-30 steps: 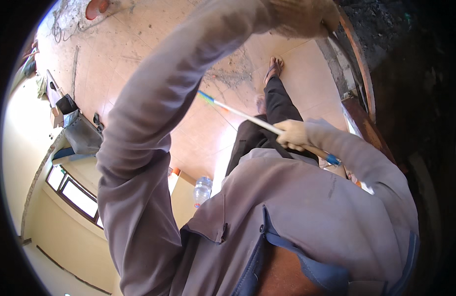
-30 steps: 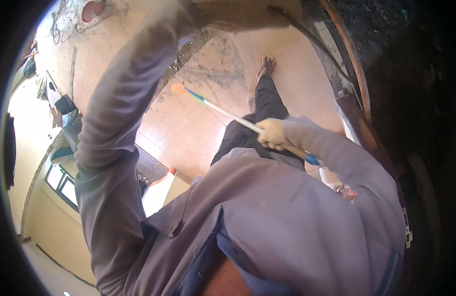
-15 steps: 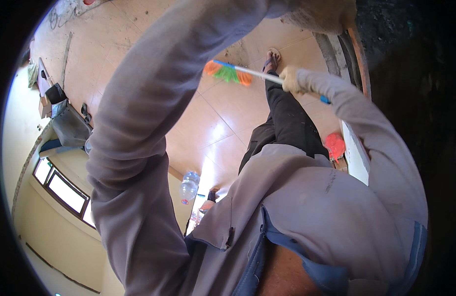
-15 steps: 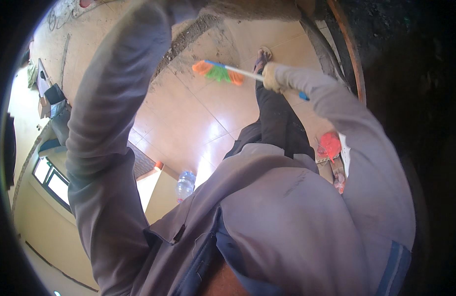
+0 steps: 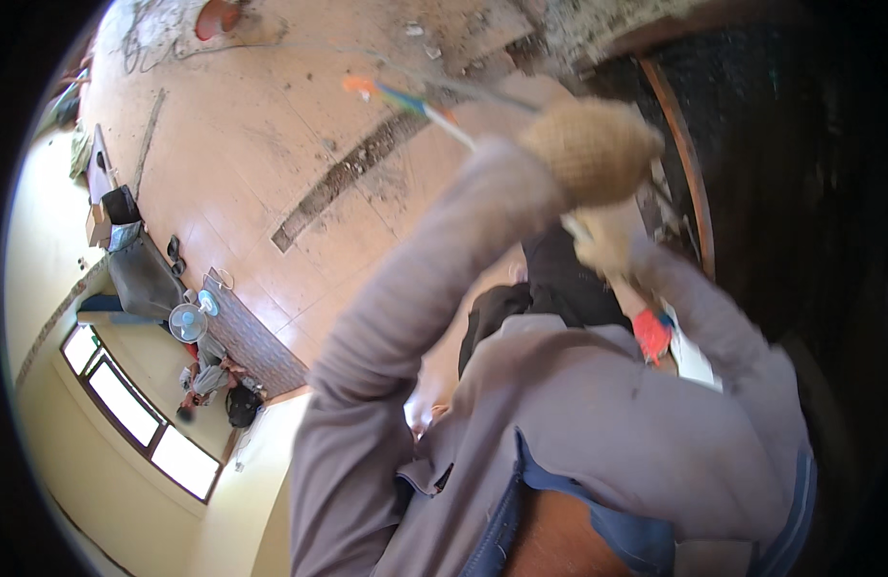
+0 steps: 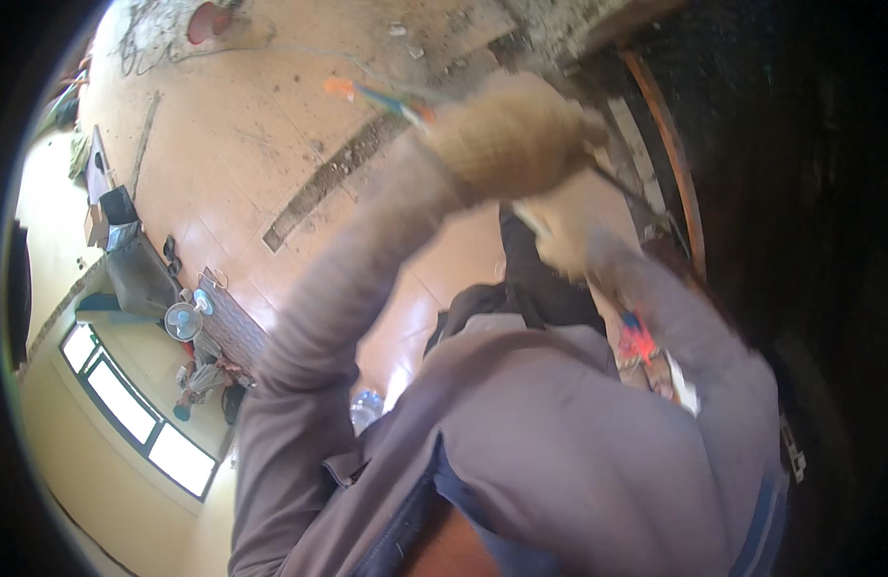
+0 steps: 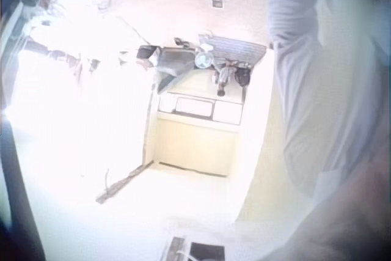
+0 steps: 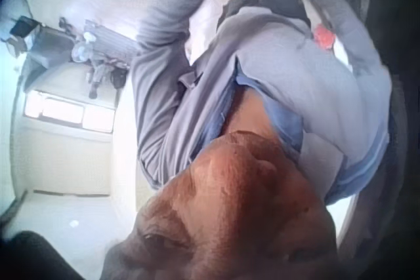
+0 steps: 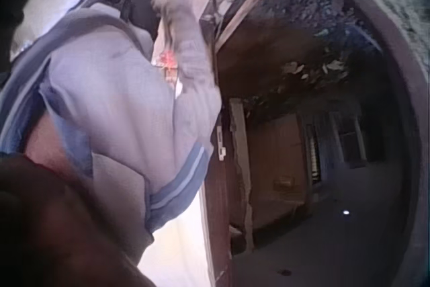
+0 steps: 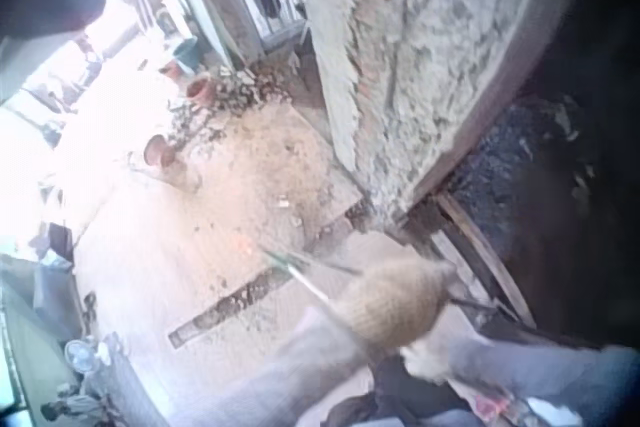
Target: The person uses an angle grinder on the floor, then switches to a broom to sweep debris. They move a plastic bag and a water bottle to clear the area before sweeping.
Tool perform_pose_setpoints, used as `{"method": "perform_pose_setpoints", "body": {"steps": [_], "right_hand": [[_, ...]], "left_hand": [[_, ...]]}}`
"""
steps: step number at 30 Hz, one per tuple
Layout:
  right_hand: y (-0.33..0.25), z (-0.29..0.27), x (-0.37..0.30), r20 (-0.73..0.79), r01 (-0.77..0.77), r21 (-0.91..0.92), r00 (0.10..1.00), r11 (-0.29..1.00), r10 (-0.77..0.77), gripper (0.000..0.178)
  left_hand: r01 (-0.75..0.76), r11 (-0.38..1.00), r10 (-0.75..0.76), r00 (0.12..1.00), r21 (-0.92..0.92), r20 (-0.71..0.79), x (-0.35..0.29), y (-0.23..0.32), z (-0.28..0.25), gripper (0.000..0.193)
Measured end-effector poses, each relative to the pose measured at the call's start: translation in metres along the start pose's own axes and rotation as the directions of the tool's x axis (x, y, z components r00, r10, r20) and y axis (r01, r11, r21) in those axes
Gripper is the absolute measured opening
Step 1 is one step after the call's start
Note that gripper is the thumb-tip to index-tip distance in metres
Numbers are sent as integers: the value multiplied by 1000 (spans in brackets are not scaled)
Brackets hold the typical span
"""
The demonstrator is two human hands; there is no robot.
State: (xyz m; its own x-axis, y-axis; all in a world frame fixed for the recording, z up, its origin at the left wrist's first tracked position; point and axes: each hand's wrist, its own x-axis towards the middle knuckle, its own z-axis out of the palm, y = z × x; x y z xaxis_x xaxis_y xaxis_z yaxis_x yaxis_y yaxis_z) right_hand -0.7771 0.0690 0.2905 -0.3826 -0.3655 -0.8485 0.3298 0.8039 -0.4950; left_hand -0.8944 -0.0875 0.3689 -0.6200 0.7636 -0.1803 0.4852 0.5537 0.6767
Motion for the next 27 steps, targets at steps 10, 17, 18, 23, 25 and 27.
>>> {"method": "perform_pose_setpoints", "body": {"steps": [10, 17, 18, 23, 25, 27], "right_hand": [[17, -21, 53, 55, -188, -154, 979, 970, 198, 58], [-4, 5, 78, -418, 112, -207, 888, 972, -191, 48], [2, 19, 65, -475, 152, -175, 852, 973, -219, 46], [23, 137, -84, -437, -147, 163, 876, 976, 205, 53], [0, 204, -132, -388, -300, 330, 822, 895, 418, 60], [-39, 277, -172, -174, -471, 569, 732, 674, 659, 64]], "left_hand": [[67, 993, -78, 991, -101, -113, -59, 27, 31, 14], [18, 990, -22, 999, -138, -27, -60, 0, 16, 14], [25, 993, -23, 999, -119, 22, -57, -6, 11, 15], [-3, 998, 16, 975, -59, 220, -48, -44, -4, 19], [-128, 992, 124, 972, 10, 198, -46, -59, 1, 19], [-357, 933, 343, 921, 49, 182, -36, -75, 7, 23]]}}
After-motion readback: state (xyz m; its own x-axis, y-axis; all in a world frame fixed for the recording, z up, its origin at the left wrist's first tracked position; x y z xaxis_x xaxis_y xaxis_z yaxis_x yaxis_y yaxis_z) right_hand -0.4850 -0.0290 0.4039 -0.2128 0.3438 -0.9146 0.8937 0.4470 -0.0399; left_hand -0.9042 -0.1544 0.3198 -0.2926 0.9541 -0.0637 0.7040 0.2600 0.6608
